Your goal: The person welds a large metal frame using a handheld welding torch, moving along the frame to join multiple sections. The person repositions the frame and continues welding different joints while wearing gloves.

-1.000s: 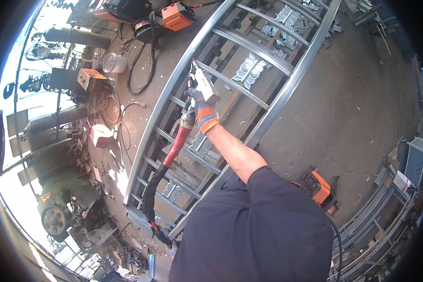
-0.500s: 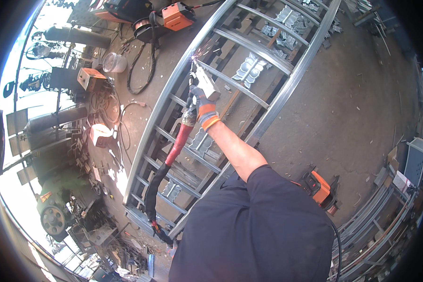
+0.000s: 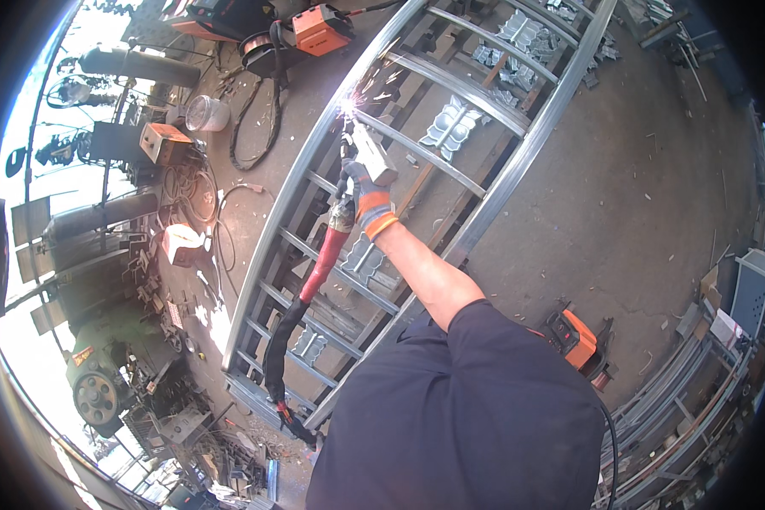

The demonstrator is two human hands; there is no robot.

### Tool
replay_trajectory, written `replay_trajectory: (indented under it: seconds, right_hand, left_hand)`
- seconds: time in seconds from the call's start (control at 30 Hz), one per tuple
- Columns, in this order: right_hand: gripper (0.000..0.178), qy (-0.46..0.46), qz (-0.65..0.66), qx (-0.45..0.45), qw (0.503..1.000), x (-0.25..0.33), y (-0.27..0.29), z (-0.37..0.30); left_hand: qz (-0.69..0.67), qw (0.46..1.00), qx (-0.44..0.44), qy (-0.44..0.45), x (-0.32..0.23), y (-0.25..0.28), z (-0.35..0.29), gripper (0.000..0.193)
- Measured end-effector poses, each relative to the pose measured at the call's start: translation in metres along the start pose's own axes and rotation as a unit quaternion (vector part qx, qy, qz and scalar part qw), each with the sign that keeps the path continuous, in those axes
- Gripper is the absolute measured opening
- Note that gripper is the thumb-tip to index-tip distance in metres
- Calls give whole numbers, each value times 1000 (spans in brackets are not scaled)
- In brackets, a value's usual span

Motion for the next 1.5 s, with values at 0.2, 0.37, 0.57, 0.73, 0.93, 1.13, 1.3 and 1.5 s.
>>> replay_trajectory:
  seconds: [0.2, 0.37, 0.57, 0.73, 0.93, 1.13, 1.3, 1.5]
  right_hand:
    - [15, -35, 41, 8, 999, -9, 0, 1]
    - [15, 9, -7, 14, 1000, 3, -5, -8]
    - [15, -10, 12, -7, 1000, -3, -3, -10]
    - [22, -24, -3, -2, 1000, -11, 4, -5]
    - [31, 19, -65, 17, 998, -21, 7, -28]
    - [28, -55, -58, 22, 997, -93, 13, -80]
    - [32, -79, -18, 31, 996, -140, 10, -106]
    - [33, -48, -49, 25, 997, -149, 5, -99]
  left_hand:
    - [-21, 1000, 7, 12, 9, 1, 1, 40]
    - [-13, 1000, 6, 27, 13, 2, 2, 37]
    - [-16, 999, -17, 25, 15, 4, -1, 35]
    - [0, 1000, 0, -7, 4, 2, -1, 37]
    - [-1, 1000, -12, -7, 23, 21, 19, 41]
    - [-31, 999, -32, 31, 96, 74, 40, 41]
    - [-58, 996, -37, 52, 136, 106, 61, 43]
    - [-59, 998, -23, 3, 126, 109, 79, 41]
Point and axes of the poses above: each hand's wrist, its own z-axis towards the middle knuckle, its own y-axis out of the back of the hand, x = y × z, the point moved 10 cm from there along z, towards the middle knuckle, and after that the axes turned 1 degree about -x, right-handed, at the moved point
